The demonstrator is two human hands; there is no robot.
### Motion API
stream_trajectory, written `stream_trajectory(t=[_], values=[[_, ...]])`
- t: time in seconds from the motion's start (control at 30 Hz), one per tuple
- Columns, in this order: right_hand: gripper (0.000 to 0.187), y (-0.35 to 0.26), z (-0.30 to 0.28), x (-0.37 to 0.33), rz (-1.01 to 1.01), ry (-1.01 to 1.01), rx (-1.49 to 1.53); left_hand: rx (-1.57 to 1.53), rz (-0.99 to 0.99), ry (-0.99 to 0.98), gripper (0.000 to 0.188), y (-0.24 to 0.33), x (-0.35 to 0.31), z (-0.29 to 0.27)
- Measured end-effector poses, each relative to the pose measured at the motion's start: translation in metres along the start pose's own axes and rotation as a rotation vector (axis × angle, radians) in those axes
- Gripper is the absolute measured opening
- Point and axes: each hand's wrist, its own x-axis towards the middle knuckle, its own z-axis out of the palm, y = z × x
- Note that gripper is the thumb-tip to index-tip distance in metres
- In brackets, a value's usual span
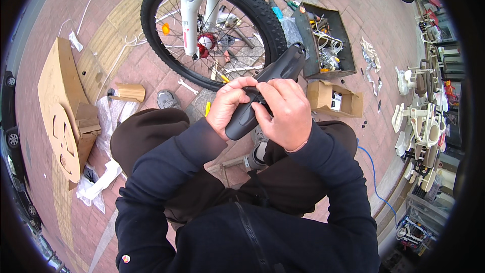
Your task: The person sits on the ground and uses a yellow tire lever to adjust the tire bead on a bicycle wheel. They then open a cardboard box with scissors, remove a black mudguard, and attach it to the front fork of the bicycle using a bolt and nut.
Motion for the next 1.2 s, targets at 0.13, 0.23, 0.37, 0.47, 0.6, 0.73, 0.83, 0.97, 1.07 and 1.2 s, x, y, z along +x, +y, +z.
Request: stream_trajectory(t=[0.13, 0.23, 0.37, 0.47, 0.6, 0.73, 0.83, 0.97, 1.07, 1.2], values=[[0.03, 0.005, -0.003, 0.001, 0.002, -0.041, 0.077, -0.033, -0.027, -0.002, 0.034, 0.005, -0.001, -0.001], [0.029, 0.013, -0.009, 0.006, -0.062, -0.097, 0.208, -0.02, -0.04, 0.02, 0.034, 0.01, -0.001, -0.003], [0.021, 0.033, -0.023, 0.014, -0.121, -0.258, 0.392, 0.01, -0.059, -0.02, 0.034, 0.014, -0.001, -0.007], [0.018, 0.037, -0.025, 0.011, -0.118, -0.347, 0.398, 0.089, -0.096, -0.093, 0.033, 0.014, 0.0, -0.01], [0.013, 0.029, -0.023, 0.004, -0.231, -0.397, 0.182, 0.121, -0.152, -0.128, 0.031, 0.011, 0.0, -0.014], [0.006, 0.022, -0.025, 0.003, -0.322, -0.383, -0.103, 0.086, -0.22, -0.124, 0.029, 0.009, 0.001, -0.018], [0.008, 0.024, -0.027, 0.006, -0.353, -0.385, -0.1, 0.09, -0.245, -0.131, 0.026, 0.007, 0.002, -0.019], [0.013, 0.033, -0.031, 0.008, -0.329, -0.347, 0.035, 0.07, -0.273, -0.161, 0.026, 0.007, 0.003, -0.019], [0.017, 0.038, -0.035, 0.008, -0.135, -0.243, 0.261, 0.045, -0.264, -0.175, 0.026, 0.008, 0.003, -0.016], [0.016, 0.037, -0.039, 0.015, 0.159, -0.277, 0.714, 0.032, -0.214, -0.115, 0.025, 0.011, 0.0, -0.011]])
